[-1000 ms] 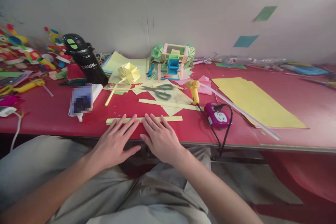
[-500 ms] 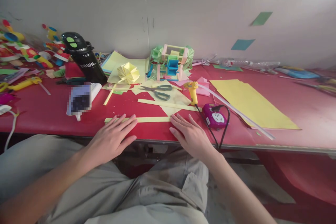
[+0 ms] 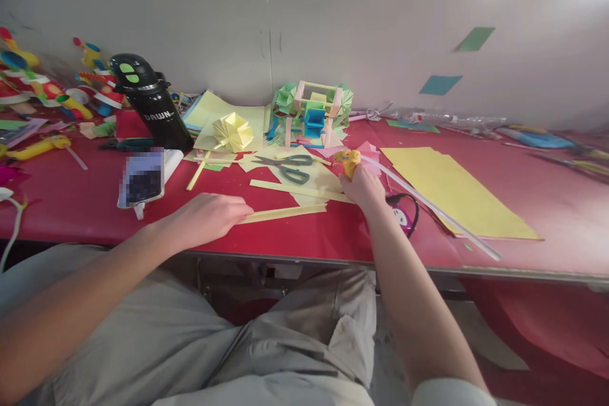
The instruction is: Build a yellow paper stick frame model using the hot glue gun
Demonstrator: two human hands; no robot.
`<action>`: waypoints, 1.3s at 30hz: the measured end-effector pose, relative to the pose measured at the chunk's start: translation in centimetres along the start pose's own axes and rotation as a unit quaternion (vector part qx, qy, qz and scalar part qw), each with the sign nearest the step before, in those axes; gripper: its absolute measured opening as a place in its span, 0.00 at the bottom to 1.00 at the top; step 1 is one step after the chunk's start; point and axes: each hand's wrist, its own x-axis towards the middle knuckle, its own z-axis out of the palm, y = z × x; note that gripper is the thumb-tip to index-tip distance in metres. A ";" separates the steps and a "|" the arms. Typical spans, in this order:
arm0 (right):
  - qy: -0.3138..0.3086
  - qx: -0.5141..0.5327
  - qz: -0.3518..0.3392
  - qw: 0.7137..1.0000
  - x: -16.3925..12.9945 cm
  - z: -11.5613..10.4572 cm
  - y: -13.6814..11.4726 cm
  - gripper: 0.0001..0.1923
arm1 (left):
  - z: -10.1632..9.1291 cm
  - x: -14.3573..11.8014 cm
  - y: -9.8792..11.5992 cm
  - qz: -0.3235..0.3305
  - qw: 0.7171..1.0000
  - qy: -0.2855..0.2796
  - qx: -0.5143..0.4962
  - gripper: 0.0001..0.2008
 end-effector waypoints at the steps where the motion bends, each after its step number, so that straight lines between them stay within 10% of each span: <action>1: 0.000 0.000 0.009 1.000 0.3 0.1 -0.1 0.21 | 0.0 0.1 -0.2 -0.009 1.000 -0.001 -0.015 0.14; 8: 0.125 0.161 -0.046 0.978 -0.7 -0.4 0.8 0.20 | -1.1 1.4 -0.9 -0.073 0.990 -0.020 -0.123 0.12; 13: -0.028 0.380 -0.179 0.907 -3.9 -1.8 0.5 0.20 | -1.8 2.1 -1.1 -0.108 0.978 -0.037 -0.175 0.08; 21: -0.277 0.348 -0.276 0.852 -10.4 -1.9 -2.4 0.18 | -1.9 1.4 -0.6 -0.143 0.968 -0.043 -0.201 0.05; 39: -0.280 0.277 -0.434 0.811 -15.4 0.4 -8.5 0.12 | -2.4 2.0 -1.1 -0.146 0.958 -0.076 -0.235 0.06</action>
